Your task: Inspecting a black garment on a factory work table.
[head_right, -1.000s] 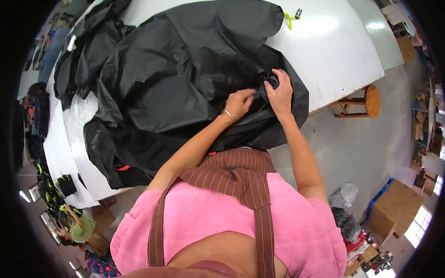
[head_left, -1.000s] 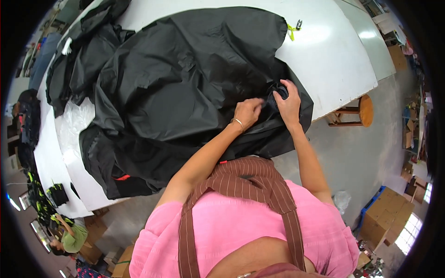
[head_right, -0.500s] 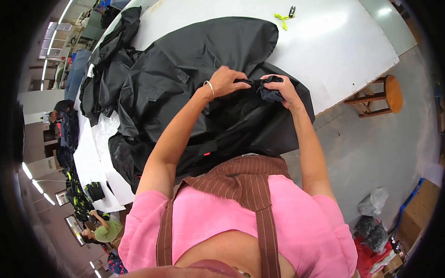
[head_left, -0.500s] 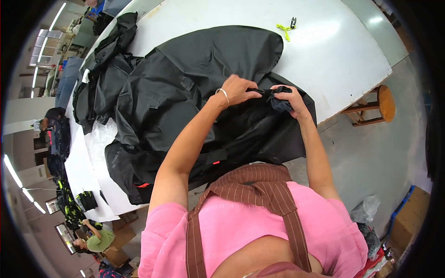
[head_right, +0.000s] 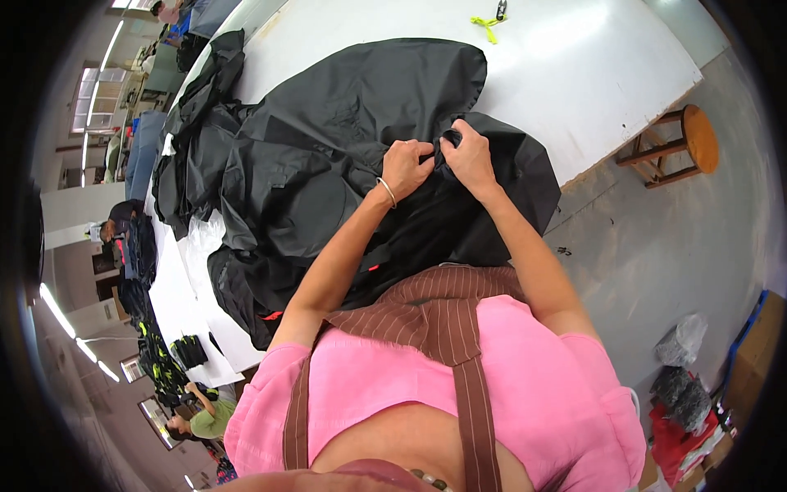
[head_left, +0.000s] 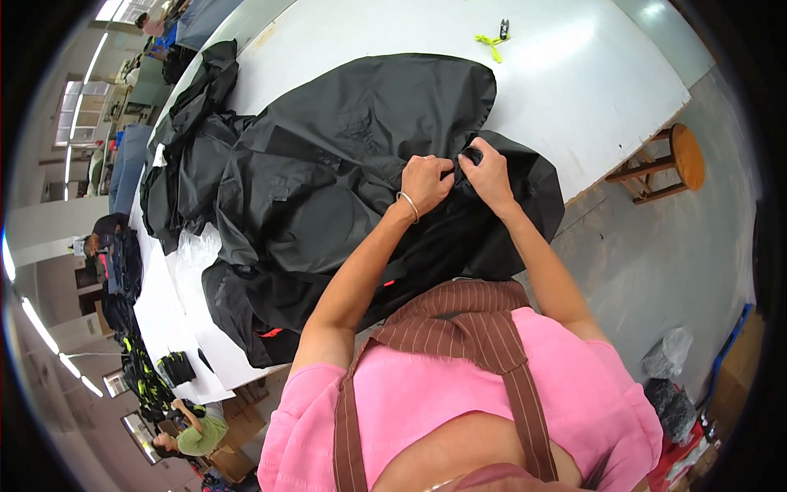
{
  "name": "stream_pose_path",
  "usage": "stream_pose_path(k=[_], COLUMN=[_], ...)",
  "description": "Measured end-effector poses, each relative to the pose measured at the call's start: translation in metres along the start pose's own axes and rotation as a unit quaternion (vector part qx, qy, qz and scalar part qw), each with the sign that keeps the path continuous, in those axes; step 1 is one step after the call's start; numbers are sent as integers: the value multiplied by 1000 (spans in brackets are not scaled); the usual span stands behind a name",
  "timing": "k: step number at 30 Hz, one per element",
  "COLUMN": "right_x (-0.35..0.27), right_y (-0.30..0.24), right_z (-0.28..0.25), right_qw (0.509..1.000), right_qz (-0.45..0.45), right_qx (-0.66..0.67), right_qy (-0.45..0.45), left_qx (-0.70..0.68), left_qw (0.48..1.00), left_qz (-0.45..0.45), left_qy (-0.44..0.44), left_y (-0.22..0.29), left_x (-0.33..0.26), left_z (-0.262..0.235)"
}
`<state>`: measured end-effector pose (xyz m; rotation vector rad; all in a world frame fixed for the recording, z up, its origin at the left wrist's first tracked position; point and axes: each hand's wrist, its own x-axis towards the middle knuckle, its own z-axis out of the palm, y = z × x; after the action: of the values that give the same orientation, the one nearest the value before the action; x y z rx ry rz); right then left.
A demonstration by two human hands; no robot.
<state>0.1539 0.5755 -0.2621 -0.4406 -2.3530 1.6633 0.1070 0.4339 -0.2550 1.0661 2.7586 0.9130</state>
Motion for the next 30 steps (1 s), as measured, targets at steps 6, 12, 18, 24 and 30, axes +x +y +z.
stream_pose_path(k=[6,12,18,24,30], right_x=[-11,-7,-33,-40,-66], right_y=[-10,-24,-28,-29,-46], right_z=[-3,-44,-54,-49,-31], right_qw=[980,983,991,994,989], right_qz=[-170,-109,42,-40,-52], right_qx=[-98,-86,123,-105,-105], right_qy=[9,122,-29,3,89], left_qx=[-15,-191,-131,-155,-279], left_qw=[996,979,983,979,944], left_qz=[31,-68,-117,-107,-127], left_qy=[77,21,-49,-77,-121], left_y=[9,-3,-10,-14,-20], left_x=[-9,-10,-2,-8,-17], left_z=[-10,-54,-61,-56,-62])
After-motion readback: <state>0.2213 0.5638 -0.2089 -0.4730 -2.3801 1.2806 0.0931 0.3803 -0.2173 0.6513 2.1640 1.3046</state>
